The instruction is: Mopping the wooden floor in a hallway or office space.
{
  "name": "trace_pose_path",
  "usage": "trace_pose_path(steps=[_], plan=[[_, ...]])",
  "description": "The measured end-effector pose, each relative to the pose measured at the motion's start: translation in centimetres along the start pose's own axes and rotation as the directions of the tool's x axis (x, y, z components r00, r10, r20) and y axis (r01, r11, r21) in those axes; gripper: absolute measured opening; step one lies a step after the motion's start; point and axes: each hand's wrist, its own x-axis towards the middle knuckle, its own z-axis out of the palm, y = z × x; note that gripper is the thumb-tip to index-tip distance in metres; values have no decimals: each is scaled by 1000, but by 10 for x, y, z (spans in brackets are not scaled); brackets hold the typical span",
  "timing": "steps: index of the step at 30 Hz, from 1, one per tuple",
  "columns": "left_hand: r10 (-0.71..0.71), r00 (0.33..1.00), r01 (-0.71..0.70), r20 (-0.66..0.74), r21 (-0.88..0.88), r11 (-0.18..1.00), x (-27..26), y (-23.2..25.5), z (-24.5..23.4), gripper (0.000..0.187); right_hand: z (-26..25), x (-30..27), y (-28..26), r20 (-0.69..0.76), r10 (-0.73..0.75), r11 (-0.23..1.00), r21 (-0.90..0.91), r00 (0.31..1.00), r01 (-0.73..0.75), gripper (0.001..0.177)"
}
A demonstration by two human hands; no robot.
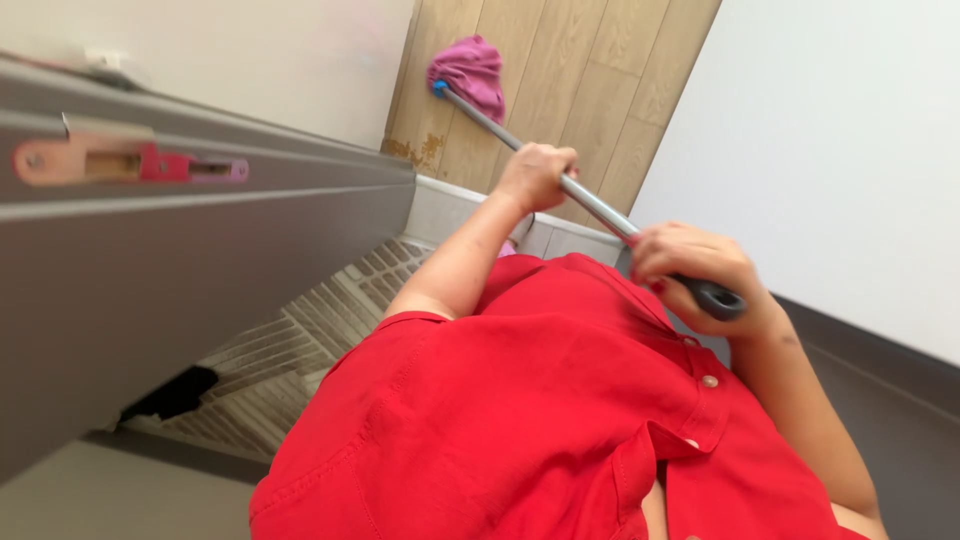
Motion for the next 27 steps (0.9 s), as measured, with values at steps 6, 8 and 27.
trace_pose_path(steps=[6,8,27], plan=[[-30,957,55,-289,82,995,32,-72,-1,14,5,49,41,165,20,994,-107,986,-2,17],[-35,957,72,-287,118,990,39,-83,3,15,10,50,60,203,-38,989,-129,978,66,6],[12,995,-15,-100,-30,999,-85,106,69,24,-4,-94,-73,204,0,998,54,979,-11,39]])
